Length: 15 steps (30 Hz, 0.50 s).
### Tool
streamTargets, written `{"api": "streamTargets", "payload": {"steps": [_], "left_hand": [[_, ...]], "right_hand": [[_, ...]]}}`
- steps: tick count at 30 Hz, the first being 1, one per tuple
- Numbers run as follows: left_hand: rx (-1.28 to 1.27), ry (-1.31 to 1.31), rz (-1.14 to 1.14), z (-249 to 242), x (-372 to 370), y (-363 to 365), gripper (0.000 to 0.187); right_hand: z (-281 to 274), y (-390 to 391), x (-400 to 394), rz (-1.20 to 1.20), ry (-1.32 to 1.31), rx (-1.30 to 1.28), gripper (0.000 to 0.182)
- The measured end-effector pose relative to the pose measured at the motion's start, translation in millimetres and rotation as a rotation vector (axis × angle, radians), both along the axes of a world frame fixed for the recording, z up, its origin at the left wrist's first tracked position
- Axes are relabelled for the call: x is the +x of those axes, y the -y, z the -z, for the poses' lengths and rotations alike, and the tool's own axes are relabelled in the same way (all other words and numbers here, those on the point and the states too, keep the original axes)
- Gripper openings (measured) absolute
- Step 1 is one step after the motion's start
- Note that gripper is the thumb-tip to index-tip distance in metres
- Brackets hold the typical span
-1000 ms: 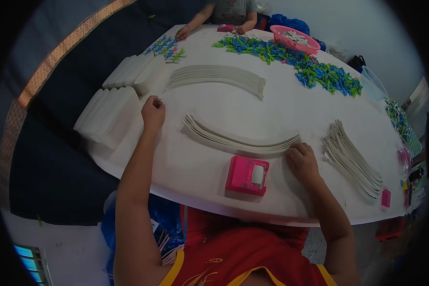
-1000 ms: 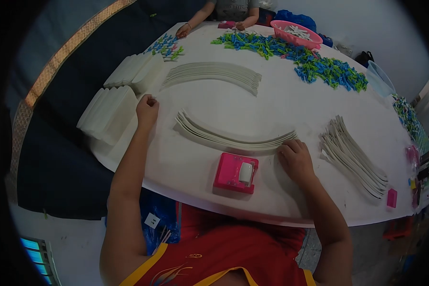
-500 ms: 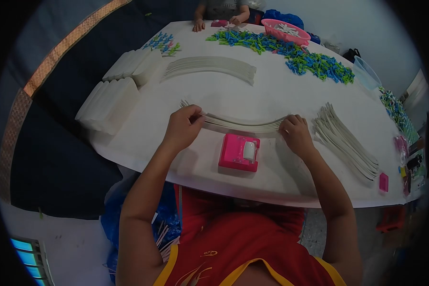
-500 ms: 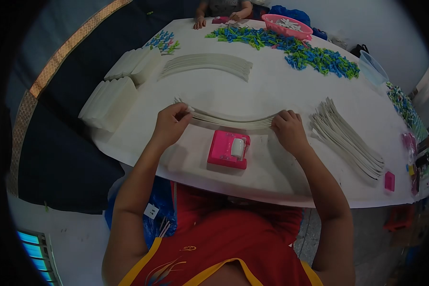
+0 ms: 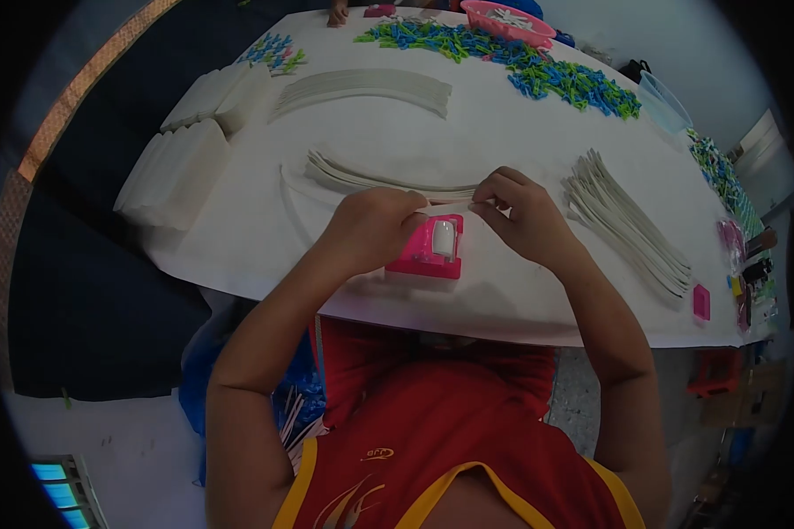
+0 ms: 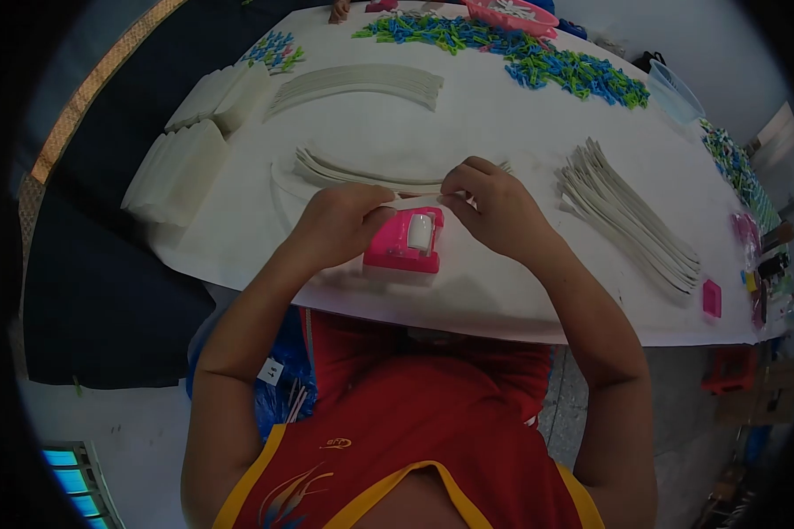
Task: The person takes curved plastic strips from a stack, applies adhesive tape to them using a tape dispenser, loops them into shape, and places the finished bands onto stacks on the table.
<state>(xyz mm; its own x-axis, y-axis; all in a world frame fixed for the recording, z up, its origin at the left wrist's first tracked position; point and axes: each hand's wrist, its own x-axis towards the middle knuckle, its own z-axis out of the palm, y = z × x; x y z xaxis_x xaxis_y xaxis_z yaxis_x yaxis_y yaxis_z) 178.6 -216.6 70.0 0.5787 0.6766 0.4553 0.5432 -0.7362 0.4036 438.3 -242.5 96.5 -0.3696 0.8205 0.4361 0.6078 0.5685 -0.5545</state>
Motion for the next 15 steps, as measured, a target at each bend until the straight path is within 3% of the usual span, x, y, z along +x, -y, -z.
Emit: {"api": "streamTargets", "payload": {"steps": [7, 15], "left_hand": [[0.011, 0.081, 0.053, 7.9, -6.2, 5.1, 0.013], [0.107, -0.027, 0.116, 16.3, -27.0, -1.2, 0.021]], "right_hand": [[18.7, -1.3, -16.5, -0.100, 0.095, -0.027, 0.007], [41.2, -11.0, -23.3, -0.214, 0.123, 0.113, 0.010]]}}
